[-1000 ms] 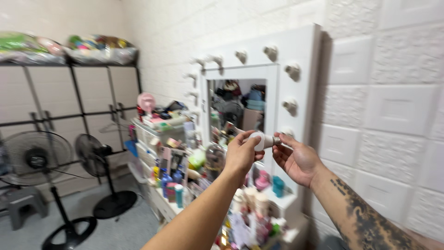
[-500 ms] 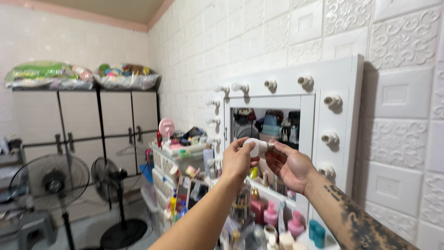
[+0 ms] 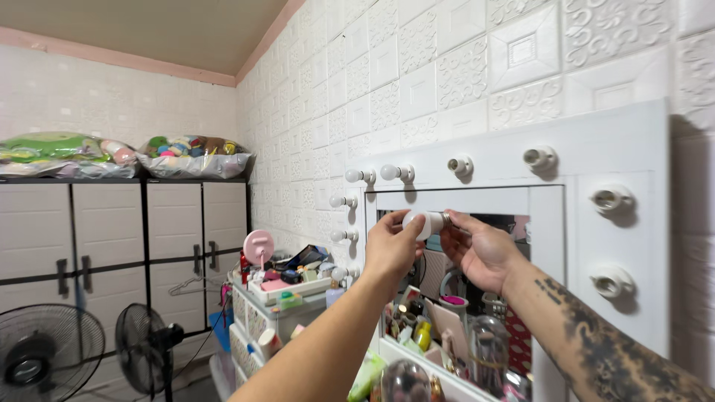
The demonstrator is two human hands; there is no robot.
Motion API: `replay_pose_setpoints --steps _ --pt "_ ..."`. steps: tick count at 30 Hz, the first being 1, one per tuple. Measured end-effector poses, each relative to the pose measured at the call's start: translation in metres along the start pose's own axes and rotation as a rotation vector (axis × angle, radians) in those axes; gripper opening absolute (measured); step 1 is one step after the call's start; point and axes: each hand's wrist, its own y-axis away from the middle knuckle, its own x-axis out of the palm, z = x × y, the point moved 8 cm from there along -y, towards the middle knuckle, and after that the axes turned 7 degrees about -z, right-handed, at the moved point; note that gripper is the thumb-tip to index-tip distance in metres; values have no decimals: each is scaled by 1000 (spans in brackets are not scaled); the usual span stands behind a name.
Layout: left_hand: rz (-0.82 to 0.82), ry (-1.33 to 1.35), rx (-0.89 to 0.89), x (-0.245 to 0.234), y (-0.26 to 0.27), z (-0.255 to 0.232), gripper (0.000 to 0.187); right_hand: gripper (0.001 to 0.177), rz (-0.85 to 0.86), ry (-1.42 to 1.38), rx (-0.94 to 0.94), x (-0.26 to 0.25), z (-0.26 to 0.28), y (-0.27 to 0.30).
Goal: The person installs multiple small white light bulbs into the sockets around a vanity mirror. They pick up each bulb from a nearby table and screw it into an empty socket one at a time until several sockets are filled.
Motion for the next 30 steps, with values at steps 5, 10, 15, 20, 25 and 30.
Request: replay_pose_setpoints --steps 5,10,15,20,25,30 --pt "8 -81 72 8 -74 1 53 21 -2 13 -75 16 9 -71" --pt "64 -89 155 22 -132 4 59 17 -3 -60 -85 17 14 -142" --pt "99 -146 248 38 -175 14 61 21 -108 -209 -93 6 13 -201" --pt "71 -256 306 54 -209 26 57 25 -204 -193 -104 -1 17 -240" --pt "70 -269 322 71 -239 33 55 25 -217 -234 -117 -6 22 -272" --pt "76 -267 349 88 -258 45 56 24 -190 -226 -131 -22 26 -296"
